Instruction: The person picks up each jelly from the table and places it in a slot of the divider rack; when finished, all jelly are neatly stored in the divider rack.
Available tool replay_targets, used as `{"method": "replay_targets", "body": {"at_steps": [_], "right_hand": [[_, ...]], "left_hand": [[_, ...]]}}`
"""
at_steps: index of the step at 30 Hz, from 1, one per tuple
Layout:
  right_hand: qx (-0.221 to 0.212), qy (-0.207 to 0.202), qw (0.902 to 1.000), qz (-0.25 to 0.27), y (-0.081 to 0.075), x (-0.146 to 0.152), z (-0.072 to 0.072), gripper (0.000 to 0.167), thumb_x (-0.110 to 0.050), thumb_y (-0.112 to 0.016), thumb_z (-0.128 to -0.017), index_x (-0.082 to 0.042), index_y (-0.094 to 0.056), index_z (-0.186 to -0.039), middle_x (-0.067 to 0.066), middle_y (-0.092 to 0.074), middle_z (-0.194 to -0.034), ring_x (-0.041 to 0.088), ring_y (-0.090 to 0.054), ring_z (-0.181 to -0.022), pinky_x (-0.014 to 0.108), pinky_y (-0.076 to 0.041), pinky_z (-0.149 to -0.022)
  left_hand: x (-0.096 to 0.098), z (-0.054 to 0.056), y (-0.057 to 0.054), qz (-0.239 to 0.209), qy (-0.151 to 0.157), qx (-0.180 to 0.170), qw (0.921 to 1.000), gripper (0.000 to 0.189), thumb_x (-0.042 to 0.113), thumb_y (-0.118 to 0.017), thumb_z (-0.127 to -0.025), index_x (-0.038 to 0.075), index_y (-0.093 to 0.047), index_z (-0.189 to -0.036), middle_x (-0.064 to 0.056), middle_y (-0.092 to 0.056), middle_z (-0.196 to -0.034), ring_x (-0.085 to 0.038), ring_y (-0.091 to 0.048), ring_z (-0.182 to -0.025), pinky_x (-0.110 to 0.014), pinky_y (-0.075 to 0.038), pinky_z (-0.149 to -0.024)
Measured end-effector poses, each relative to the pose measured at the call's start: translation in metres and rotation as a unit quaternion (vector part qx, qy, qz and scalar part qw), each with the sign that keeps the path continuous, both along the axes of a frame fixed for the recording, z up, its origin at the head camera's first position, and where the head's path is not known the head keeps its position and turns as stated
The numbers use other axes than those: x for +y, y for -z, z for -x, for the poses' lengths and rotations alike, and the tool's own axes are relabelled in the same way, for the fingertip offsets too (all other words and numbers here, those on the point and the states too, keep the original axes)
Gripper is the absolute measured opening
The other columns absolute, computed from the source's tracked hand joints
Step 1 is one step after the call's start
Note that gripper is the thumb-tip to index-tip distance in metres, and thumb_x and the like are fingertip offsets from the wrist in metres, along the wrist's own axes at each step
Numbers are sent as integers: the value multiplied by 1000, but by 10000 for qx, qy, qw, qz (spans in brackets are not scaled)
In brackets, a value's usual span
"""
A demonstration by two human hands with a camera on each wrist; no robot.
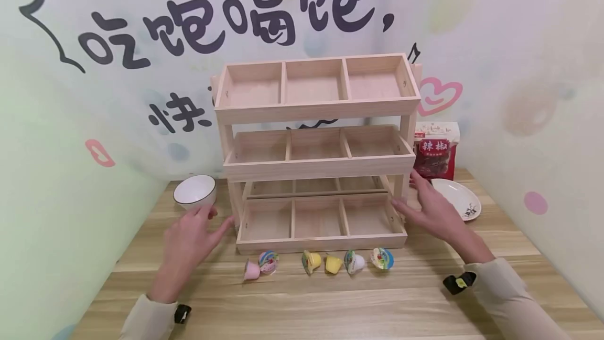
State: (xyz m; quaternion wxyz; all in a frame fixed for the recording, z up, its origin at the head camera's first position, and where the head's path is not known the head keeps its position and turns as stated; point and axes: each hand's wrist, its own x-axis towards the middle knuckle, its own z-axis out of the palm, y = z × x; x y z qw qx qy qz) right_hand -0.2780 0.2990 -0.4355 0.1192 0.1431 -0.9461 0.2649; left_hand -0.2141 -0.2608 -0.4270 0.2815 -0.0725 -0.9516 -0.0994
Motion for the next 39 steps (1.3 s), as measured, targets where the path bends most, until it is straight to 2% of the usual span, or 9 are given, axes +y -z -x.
{"method": "replay_targets", "body": {"at_steps": [3, 9, 11, 17, 22, 28, 33, 36, 39], "right_hand": [[-372, -246, 9975, 548, 6, -7, 6, 91, -44, -72, -104, -13, -20, -173, 30, -53, -157, 53, -67, -127, 64, -63, -91], [-687, -318, 9944, 741, 15, -11, 10, 72, -37, -72, -106, 0, -42, -159, 32, -64, -144, 48, -73, -115, 50, -68, -82], [-740, -230, 9942, 751, 18, -8, 10, 68, -38, -74, -104, 1, -49, -153, 31, -69, -136, 44, -75, -110, 47, -68, -79], [-1031, 59, 9921, 708, 24, -3, 14, 59, -47, -76, -100, 3, -70, -130, 19, -80, -110, 23, -74, -93, 30, -61, -73], [-1190, 18, 9899, 770, 24, -1, 14, 58, -47, -77, -100, 3, -72, -129, 19, -81, -109, 22, -74, -91, 29, -60, -71], [-1226, -152, 9900, 675, 19, -3, 12, 50, -39, -74, -103, 4, -71, -127, 14, -80, -99, 19, -69, -80, 29, -58, -63], [-1153, -344, 9916, 475, 15, -8, 6, 42, -30, -71, -104, 6, -69, -126, 11, -78, -94, 19, -68, -79, 29, -57, -62], [-1155, -289, 9921, 390, 17, -8, 4, 44, -33, -72, -104, 4, -69, -128, 9, -77, -93, 18, -66, -80, 29, -56, -63], [-1177, -226, 9923, 309, 18, -6, 4, 47, -37, -72, -104, 2, -69, -129, 6, -74, -88, 17, -62, -77, 30, -53, -61]], "left_hand": [[13, -8, -7, -190, 348, -12, 9992, 28, 40, -83, -95, 13, -73, -97, -5, -78, -90, -21, -68, -67, -30, -45, -48], [60, -20, -12, -450, 1330, -168, 9900, 11, 27, -81, -97, 18, -74, -98, 0, -81, -96, -21, -77, -85, -31, -60, -63], [78, -23, -10, -439, 1593, -284, 9858, 10, 27, -80, -98, 19, -74, -99, 2, -80, -98, -19, -78, -90, -33, -63, -72], [128, -32, -8, -243, 2301, -624, 9709, 17, 33, -80, -98, 19, -77, -106, 4, -81, -106, -15, -77, -100, -35, -65, -86], [164, -34, -9, -56, 2909, -1233, 9488, 30, 38, -79, -100, 18, -76, -122, 3, -79, -122, -16, -75, -115, -36, -63, -100], [201, -34, -7, 402, 3263, -1762, 9278, 43, 44, -76, -102, 18, -72, -135, 1, -76, -133, -16, -71, -125, -34, -62, -102], [221, -31, -3, 922, 3326, -1662, 9237, 43, 48, -71, -104, 20, -71, -136, 5, -76, -129, -12, -73, -116, -29, -63, -91], [229, -29, -3, 1079, 3287, -1623, 9241, 38, 48, -72, -103, 21, -73, -129, 7, -77, -116, -9, -73, -102, -26, -61, -80], [235, -26, -4, 1181, 3270, -1689, 9223, 30, 48, -77, -100, 20, -74, -112, 11, -72, -93, -5, -66, -81, -23, -53, -65]]}}
